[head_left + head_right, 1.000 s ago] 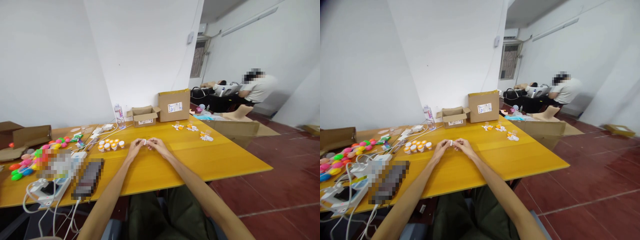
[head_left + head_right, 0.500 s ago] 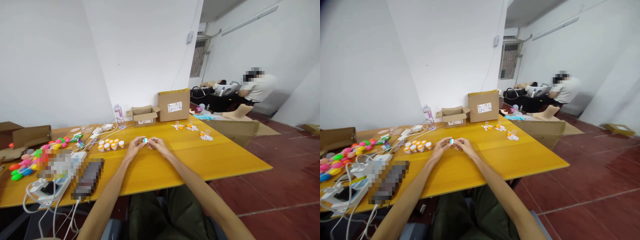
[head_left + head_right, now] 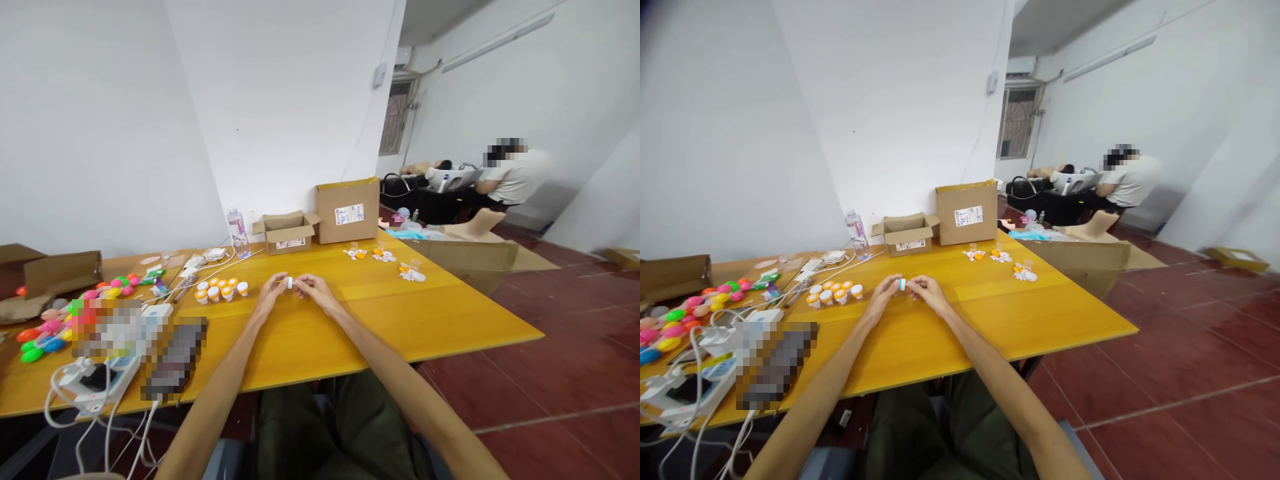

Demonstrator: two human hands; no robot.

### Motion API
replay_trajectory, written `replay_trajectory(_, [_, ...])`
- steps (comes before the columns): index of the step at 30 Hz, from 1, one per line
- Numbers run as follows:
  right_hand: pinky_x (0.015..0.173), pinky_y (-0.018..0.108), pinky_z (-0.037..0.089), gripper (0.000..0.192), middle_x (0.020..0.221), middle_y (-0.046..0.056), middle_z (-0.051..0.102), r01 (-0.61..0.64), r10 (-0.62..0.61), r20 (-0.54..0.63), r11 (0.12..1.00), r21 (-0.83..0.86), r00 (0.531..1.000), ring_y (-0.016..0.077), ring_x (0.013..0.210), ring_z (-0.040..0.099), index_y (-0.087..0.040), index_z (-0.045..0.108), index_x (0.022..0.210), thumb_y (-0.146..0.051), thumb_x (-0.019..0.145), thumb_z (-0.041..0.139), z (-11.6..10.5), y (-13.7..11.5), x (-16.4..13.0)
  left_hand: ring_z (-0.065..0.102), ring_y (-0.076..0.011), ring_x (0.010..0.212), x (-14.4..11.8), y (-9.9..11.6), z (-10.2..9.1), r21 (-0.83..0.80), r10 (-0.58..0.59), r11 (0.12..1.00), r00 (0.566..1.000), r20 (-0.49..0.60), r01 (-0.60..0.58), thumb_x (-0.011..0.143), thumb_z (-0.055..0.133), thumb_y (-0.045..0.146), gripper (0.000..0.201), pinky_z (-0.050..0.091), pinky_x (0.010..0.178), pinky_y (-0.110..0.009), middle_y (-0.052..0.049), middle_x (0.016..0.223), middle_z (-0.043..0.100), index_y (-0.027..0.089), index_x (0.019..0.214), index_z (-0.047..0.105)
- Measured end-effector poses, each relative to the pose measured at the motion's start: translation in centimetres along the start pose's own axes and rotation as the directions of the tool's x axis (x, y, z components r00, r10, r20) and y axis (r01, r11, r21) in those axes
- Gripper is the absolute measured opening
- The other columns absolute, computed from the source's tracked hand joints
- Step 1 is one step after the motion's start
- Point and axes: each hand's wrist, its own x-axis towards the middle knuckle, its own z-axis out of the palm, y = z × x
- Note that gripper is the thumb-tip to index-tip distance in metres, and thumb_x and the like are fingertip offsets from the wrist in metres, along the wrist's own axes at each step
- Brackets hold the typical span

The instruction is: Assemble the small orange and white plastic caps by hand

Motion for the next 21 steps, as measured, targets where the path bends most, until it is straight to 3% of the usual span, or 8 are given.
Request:
replay_trajectory(2, [0.059, 0.027, 0.052, 0.040, 0.068, 0.001, 0.069, -0.003, 0.003, 0.002, 1.000, -0.005, 1.000, 0.0136, 0.058, 0.063, -0.019, 0.064, 0.076, -0.053, 0.059, 0.079, -0.02, 0.08, 0.05, 0.060, -0.0159, 0.066, 0.03, -0.03, -0.04, 0.051, -0.049, 0.998, 0.999, 0.001, 0.049, 0.074, 0.065, 0.059, 0.043, 0.048, 0.063, -0.027, -0.004, 0.070, 0.067, 0.016, 0.080, 0.071])
replay_trajectory(4, [0.059, 0.028, 0.052, 0.039, 0.069, 0.002, 0.069, -0.008, 0.008, 0.010, 1.000, -0.014, 1.000, 0.0139, 0.059, 0.064, -0.019, 0.064, 0.076, -0.052, 0.061, 0.078, -0.13, 0.15, 0.08, 0.056, -0.0141, 0.058, 0.09, -0.03, -0.07, 0.079, -0.061, 0.995, 0.998, 0.024, 0.059, 0.072, 0.067, 0.058, 0.042, 0.046, 0.060, -0.027, -0.001, 0.061, 0.062, 0.016, 0.076, 0.070])
replay_trajectory(9, [0.059, 0.028, 0.052, 0.038, 0.069, 0.002, 0.069, 0.004, -0.004, 0.005, 1.000, -0.024, 1.000, 0.0138, 0.059, 0.064, -0.019, 0.064, 0.076, -0.053, 0.064, 0.076, -0.25, 0.17, 0.05, 0.063, -0.0162, 0.079, 0.18, 0.02, 0.00, 0.006, 0.036, 0.999, 0.998, 0.043, -0.037, 0.062, 0.079, 0.047, 0.048, 0.049, 0.073, -0.027, -0.004, 0.094, 0.070, 0.021, 0.101, 0.069])
replay_trajectory(15, [0.059, 0.027, 0.052, 0.036, 0.068, 0.000, 0.068, 0.007, -0.006, 0.020, 0.999, -0.048, 1.000, 0.0143, 0.060, 0.064, -0.020, 0.063, 0.076, -0.051, 0.063, 0.078, -0.06, 0.25, 0.02, 0.058, -0.0150, 0.061, 0.36, -0.58, -0.18, 0.082, -0.044, 0.996, 0.997, 0.064, 0.038, 0.071, 0.069, 0.056, 0.041, 0.045, 0.060, -0.027, -0.002, 0.066, 0.065, 0.017, 0.081, 0.070])
replay_trajectory(19, [0.059, 0.027, 0.051, 0.040, 0.068, 0.000, 0.068, 0.015, -0.014, 0.011, 0.999, -0.040, 1.000, 0.0139, 0.059, 0.063, -0.020, 0.063, 0.077, -0.055, 0.062, 0.077, -0.13, 0.28, 0.04, 0.063, -0.0168, 0.080, 0.34, -0.58, -0.15, 0.012, 0.017, 1.000, 0.997, 0.070, -0.018, 0.062, 0.078, 0.048, 0.050, 0.049, 0.074, -0.028, -0.005, 0.095, 0.070, 0.021, 0.103, 0.068])
replay_trajectory(21, [0.060, 0.028, 0.051, 0.040, 0.069, 0.001, 0.068, 0.023, -0.023, 0.017, 0.999, -0.042, 1.000, 0.0138, 0.059, 0.062, -0.020, 0.063, 0.077, -0.055, 0.063, 0.076, -0.12, 0.26, 0.04, 0.063, -0.0170, 0.081, 0.29, -0.60, -0.10, 0.009, 0.002, 1.000, 0.998, 0.058, -0.003, 0.064, 0.077, 0.049, 0.050, 0.049, 0.073, -0.028, -0.006, 0.097, 0.069, 0.020, 0.104, 0.067])
